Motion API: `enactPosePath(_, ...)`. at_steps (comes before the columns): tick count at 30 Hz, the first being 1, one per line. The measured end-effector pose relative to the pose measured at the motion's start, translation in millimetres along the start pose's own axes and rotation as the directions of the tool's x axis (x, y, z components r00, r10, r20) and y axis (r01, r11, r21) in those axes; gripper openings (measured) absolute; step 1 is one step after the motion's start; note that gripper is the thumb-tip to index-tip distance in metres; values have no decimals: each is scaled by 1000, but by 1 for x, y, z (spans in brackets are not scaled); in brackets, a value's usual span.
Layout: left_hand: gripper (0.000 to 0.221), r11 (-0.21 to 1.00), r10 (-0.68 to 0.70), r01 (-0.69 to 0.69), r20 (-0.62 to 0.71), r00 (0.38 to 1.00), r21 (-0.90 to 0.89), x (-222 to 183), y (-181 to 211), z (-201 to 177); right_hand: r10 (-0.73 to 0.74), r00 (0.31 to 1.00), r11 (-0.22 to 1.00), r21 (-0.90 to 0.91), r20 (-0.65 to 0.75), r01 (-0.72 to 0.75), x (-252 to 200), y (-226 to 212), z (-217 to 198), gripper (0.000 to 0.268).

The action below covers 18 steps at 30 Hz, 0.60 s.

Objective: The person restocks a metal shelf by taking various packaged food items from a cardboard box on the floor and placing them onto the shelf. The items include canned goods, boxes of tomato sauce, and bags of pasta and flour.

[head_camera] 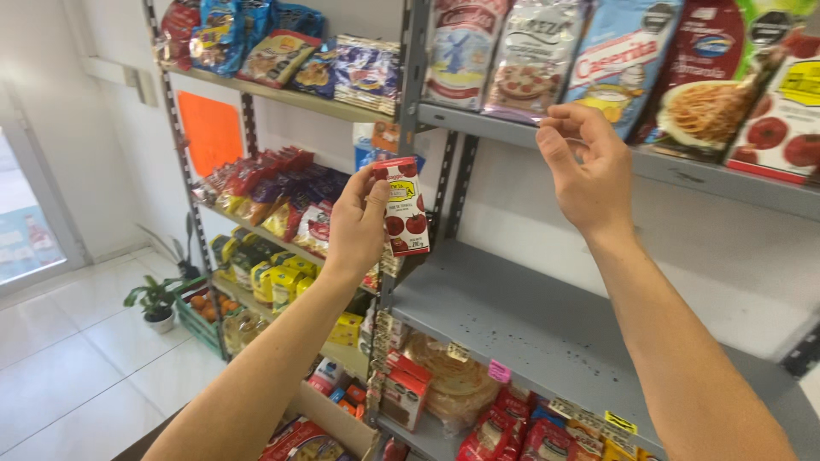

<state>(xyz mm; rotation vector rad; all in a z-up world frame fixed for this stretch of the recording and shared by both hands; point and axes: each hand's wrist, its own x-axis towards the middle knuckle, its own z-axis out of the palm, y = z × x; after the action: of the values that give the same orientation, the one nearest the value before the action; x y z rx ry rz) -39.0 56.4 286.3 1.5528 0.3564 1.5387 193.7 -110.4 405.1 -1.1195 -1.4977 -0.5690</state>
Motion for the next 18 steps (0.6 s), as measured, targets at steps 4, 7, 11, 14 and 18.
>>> enactPosePath(4,49,994,11,-4,-60,998,110,-2,-24,-55,17,994,996,90,103,-27,-22,1,71,26)
enactPosePath(7,46,979,-150,169,-158,976,112,-17,-33,-100,248,925,967,-17,289,-254,-53,-46,137,27)
enactPosePath(11,50,939,-236,276,-196,952,206,-53,-58,-167,323,665,893,16,673,-450,-111,-57,252,50)
enactPosePath(14,49,920,-283,336,-252,926,202,-83,-91,-221,299,524,782,110,798,-614,-160,-70,330,59)
enactPosePath(18,50,837,-403,499,-363,840,224,-134,-126,-296,327,360,640,75,874,-765,-221,-98,413,60)
